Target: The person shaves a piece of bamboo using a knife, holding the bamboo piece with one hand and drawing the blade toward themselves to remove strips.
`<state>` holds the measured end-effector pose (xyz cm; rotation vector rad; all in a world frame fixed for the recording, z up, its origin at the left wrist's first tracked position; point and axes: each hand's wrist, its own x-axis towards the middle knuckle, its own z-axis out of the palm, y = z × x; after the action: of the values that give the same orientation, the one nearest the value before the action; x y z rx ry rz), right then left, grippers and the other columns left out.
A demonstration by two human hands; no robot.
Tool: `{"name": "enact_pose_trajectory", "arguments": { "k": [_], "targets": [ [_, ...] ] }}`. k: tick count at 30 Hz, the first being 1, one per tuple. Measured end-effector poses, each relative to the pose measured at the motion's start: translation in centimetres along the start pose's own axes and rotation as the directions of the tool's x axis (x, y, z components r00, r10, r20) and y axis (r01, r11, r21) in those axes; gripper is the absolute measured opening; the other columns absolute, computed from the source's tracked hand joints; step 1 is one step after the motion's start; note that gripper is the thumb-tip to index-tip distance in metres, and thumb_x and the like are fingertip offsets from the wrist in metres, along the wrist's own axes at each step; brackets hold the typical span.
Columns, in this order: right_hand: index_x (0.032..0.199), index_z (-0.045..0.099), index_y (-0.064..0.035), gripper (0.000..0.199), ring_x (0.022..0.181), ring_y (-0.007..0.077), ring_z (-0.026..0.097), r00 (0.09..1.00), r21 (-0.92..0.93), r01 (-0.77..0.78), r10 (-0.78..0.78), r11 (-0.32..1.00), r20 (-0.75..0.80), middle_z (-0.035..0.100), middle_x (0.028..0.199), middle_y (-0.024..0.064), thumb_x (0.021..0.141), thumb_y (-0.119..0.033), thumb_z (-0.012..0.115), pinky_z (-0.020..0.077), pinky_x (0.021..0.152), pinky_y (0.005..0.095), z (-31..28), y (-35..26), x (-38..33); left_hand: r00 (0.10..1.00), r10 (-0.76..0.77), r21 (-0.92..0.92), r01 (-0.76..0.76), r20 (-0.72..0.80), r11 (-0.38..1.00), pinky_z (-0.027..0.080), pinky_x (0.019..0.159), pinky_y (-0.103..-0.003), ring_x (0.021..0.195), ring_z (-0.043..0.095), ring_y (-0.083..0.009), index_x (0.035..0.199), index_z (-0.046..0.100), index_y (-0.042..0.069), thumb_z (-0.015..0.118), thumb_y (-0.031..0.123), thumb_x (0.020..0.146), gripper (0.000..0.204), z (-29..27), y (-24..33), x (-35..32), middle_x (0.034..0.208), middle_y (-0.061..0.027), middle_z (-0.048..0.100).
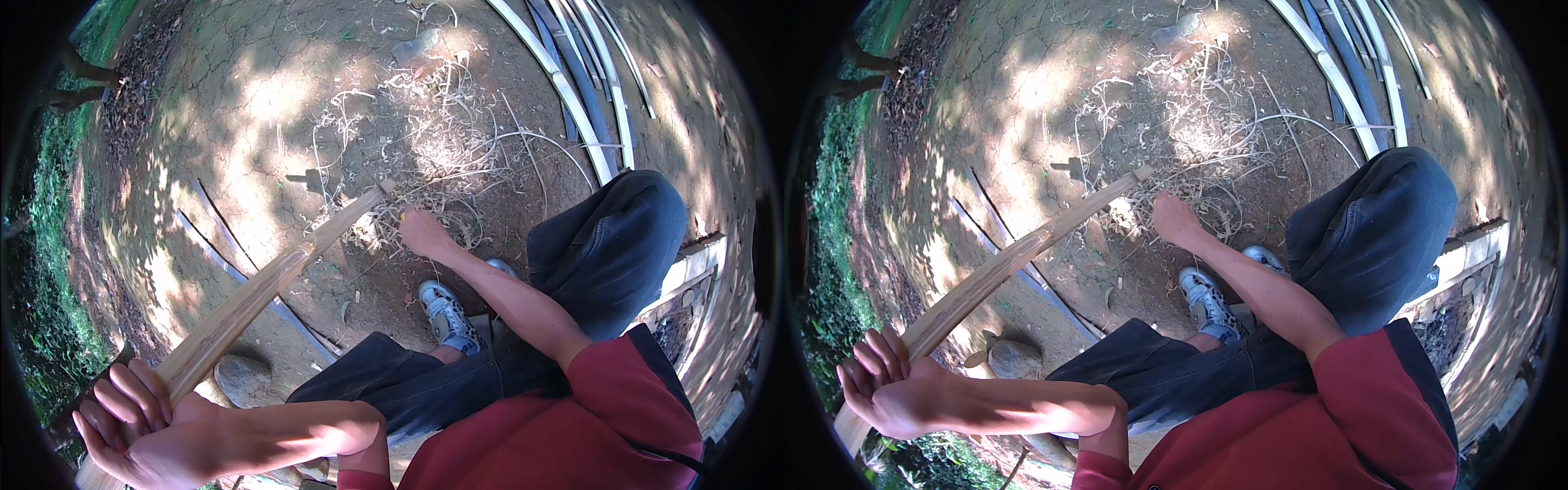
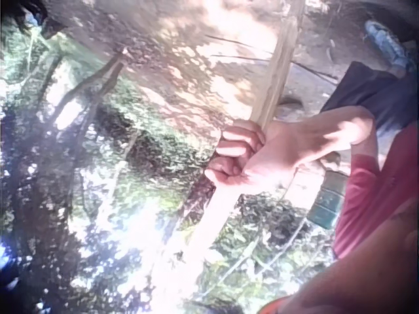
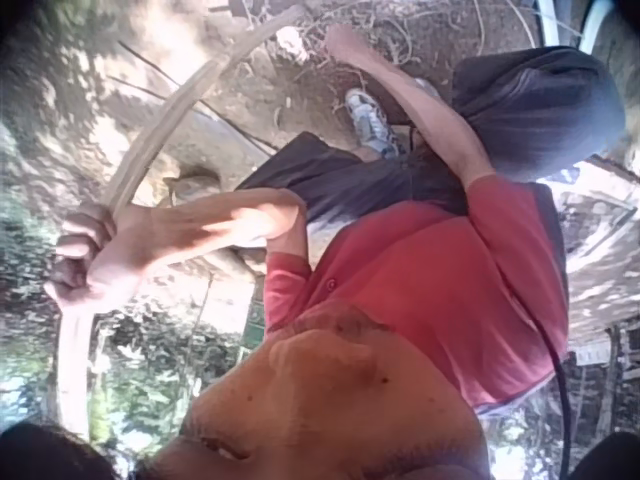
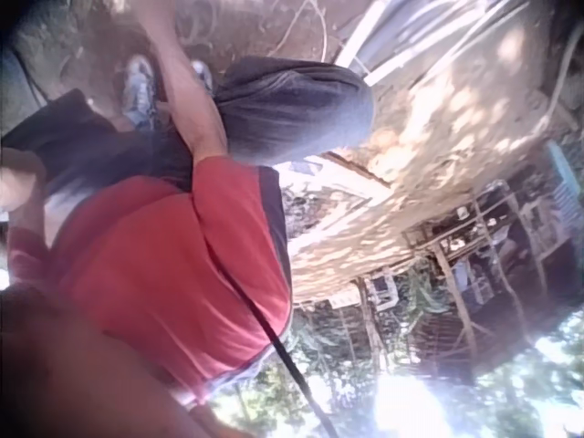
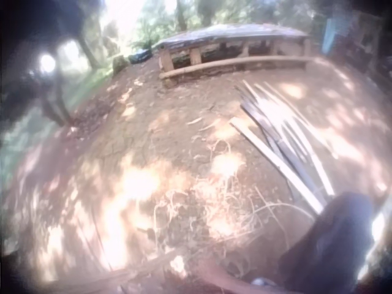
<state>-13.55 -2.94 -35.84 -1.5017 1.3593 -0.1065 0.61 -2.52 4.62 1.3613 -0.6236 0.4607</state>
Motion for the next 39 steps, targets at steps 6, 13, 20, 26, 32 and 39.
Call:
{"name": "enact_pose_trajectory", "arguments": {
  "k": [6,13,20,26,32,39],
  "targets": [
    [0.100,0.046,0.0118,0.026,0.079,0.0453,0.062,0.998,-0.005,0.040,-0.041,0.999,-0.041,0.061,0.080,0.0309,0.085,-0.010,0.046,0.0491,0.072,0.0509,-1.2,-3.7,-1.6,0.998,0.012,-0.040,-0.015,-0.066,0.999,0.051,0.039,-0.035,0.046,0.051,-0.0236,0.079,0.052,-0.009,0.045,0.009,0.088,0.021,1.9,0.5,-1.8,0.061,-0.0169,0.048],
    [0.102,0.047,0.0116,0.026,0.082,0.0457,0.062,1.000,-0.013,0.011,-0.011,1.000,0.026,0.061,0.084,0.0313,0.085,-0.007,0.042,0.0490,0.075,0.0510,-1.3,-3.8,-1.3,0.984,-0.091,-0.122,0.111,0.152,0.986,0.018,0.035,-0.023,0.041,0.020,-0.0115,0.055,0.030,0.011,0.042,0.009,0.086,0.034,2.7,1.3,-2.5,0.050,-0.0022,0.020],
    [0.109,0.043,0.0181,0.035,0.084,0.0442,0.062,1.000,0.021,-0.014,0.013,1.000,0.010,0.061,0.084,0.0331,0.086,-0.008,0.040,0.0494,0.075,0.0496,-0.6,-1.9,0.6,0.975,-0.136,-0.133,0.160,0.173,0.978,0.019,0.035,-0.024,0.041,0.020,-0.0118,0.055,0.029,0.012,0.045,0.011,0.086,0.035,2.7,1.3,-2.1,0.051,-0.0016,0.020],
    [0.106,0.037,0.0247,0.045,0.076,0.0444,0.062,0.996,0.167,0.003,-0.018,0.986,0.089,0.059,0.074,0.0331,0.086,-0.015,0.047,0.0489,0.070,0.0481,-3.1,-5.3,-3.4,0.936,-0.140,-0.211,0.216,0.323,0.953,0.038,0.036,-0.028,0.040,0.035,-0.0174,0.061,0.043,0.001,0.046,0.007,0.085,0.025,-0.5,-1.2,1.6,0.052,-0.0082,0.033],
    [0.111,0.040,0.0053,0.031,0.062,0.0446,0.057,0.983,0.173,0.181,-0.175,0.968,-0.050,0.057,0.061,0.0248,0.092,-0.019,0.045,0.0427,0.058,0.0527,-2.2,-3.9,-5.2,0.991,0.134,0.086,-0.131,-0.025,0.988,0.059,0.054,-0.049,0.057,0.060,-0.0361,0.091,0.054,-0.013,0.044,0.003,0.086,0.020,0.9,-2.4,1.3,0.073,-0.0259,0.054],
    [0.110,0.042,0.0042,0.030,0.067,0.0434,0.061,0.996,0.024,0.088,-0.087,0.996,-0.034,0.059,0.064,0.0239,0.093,-0.020,0.045,0.0467,0.064,0.0533,-1.3,-4.1,-4.7,0.994,0.108,0.047,-0.106,-0.035,0.993,0.060,0.056,-0.049,0.062,0.063,-0.0400,0.091,0.054,-0.014,0.044,0.003,0.086,0.021,0.2,-2.9,2.4,0.076,-0.0295,0.055]
  ]
}}
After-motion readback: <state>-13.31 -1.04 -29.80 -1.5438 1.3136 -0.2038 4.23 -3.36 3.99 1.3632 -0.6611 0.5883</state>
